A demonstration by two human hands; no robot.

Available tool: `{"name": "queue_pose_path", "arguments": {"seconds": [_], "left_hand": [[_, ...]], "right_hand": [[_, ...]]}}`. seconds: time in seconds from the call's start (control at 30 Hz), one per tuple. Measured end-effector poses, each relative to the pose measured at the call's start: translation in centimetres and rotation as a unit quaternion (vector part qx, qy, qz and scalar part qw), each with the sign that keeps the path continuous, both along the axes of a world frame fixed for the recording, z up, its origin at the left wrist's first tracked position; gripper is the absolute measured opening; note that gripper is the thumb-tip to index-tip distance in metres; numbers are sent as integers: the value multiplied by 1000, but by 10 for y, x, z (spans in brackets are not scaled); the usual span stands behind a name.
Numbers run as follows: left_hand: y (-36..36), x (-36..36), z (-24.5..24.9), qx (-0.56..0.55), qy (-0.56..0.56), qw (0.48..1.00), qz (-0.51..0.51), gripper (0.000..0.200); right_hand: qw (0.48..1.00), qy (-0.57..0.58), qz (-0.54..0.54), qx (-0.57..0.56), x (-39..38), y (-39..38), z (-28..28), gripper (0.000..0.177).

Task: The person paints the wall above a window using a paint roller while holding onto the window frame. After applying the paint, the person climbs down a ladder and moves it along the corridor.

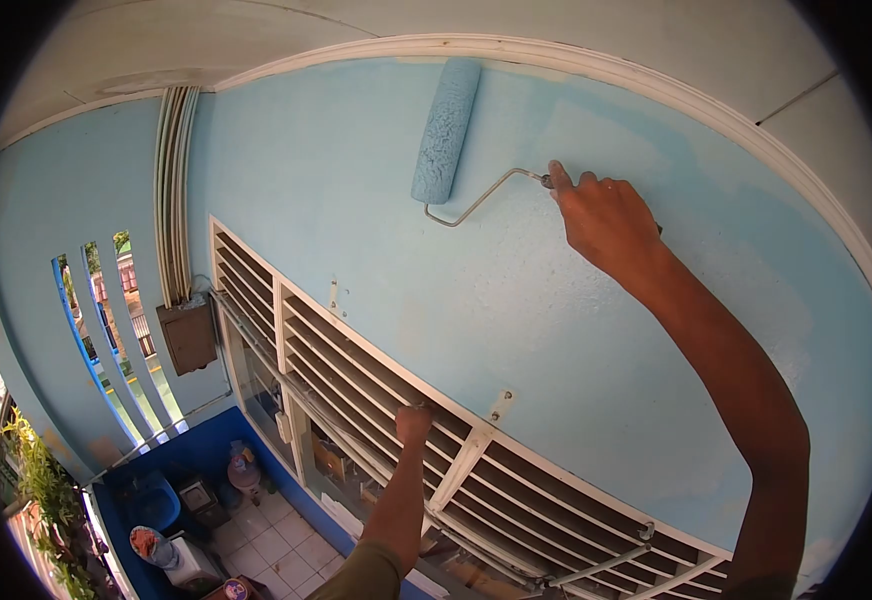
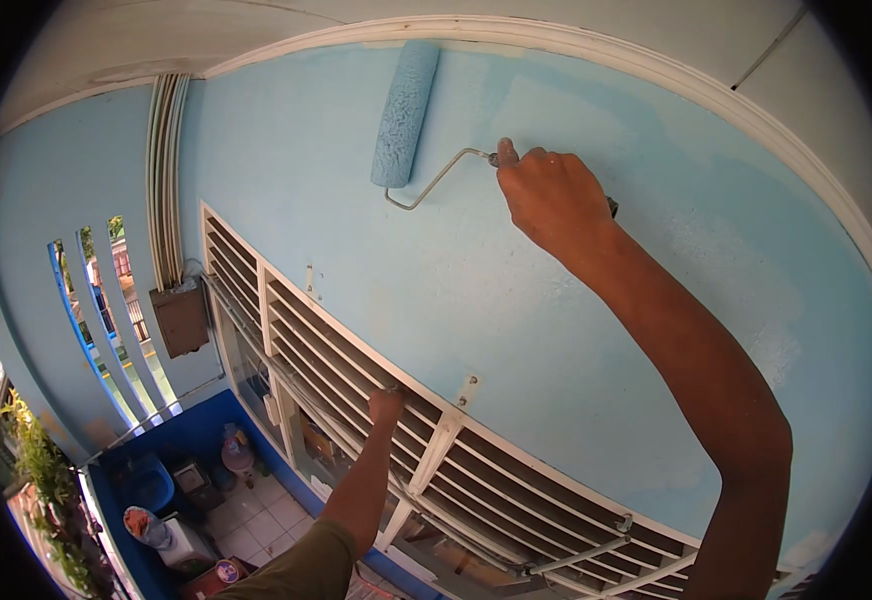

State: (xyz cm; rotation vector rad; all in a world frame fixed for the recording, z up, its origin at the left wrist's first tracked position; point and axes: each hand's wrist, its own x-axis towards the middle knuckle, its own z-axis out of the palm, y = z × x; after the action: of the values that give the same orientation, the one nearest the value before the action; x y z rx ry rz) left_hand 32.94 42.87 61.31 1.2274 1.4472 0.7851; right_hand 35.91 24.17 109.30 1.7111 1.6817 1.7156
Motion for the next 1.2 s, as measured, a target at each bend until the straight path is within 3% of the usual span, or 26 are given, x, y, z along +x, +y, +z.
{"name": "queue_pose_path", "arguments": {"seconds": [0.2,0.47,0.63,0.7,0.8,1.2], "left_hand": [[11,4,-15,-8,-5,1000,-4,50],[5,1,-8,19,17,1000,-4,49],[10,1,-14,-10,-28,999,-27,49],[9,6,-20,56,-23,998,15,46],[-2,-1,0,21,-4,1000,6,52],[-2,-3,0,36,-6,999,0,47]], "right_hand": [[999,-12,30,7,-1,3,2,41],[998,34,-40,24,26,-82,-9,37],[996,30,-80,35,36,-133,-13,38],[995,29,-92,33,40,-150,-13,39],[994,41,-88,48,41,-166,-15,40],[996,9,-77,40,34,-103,-10,38]]}}
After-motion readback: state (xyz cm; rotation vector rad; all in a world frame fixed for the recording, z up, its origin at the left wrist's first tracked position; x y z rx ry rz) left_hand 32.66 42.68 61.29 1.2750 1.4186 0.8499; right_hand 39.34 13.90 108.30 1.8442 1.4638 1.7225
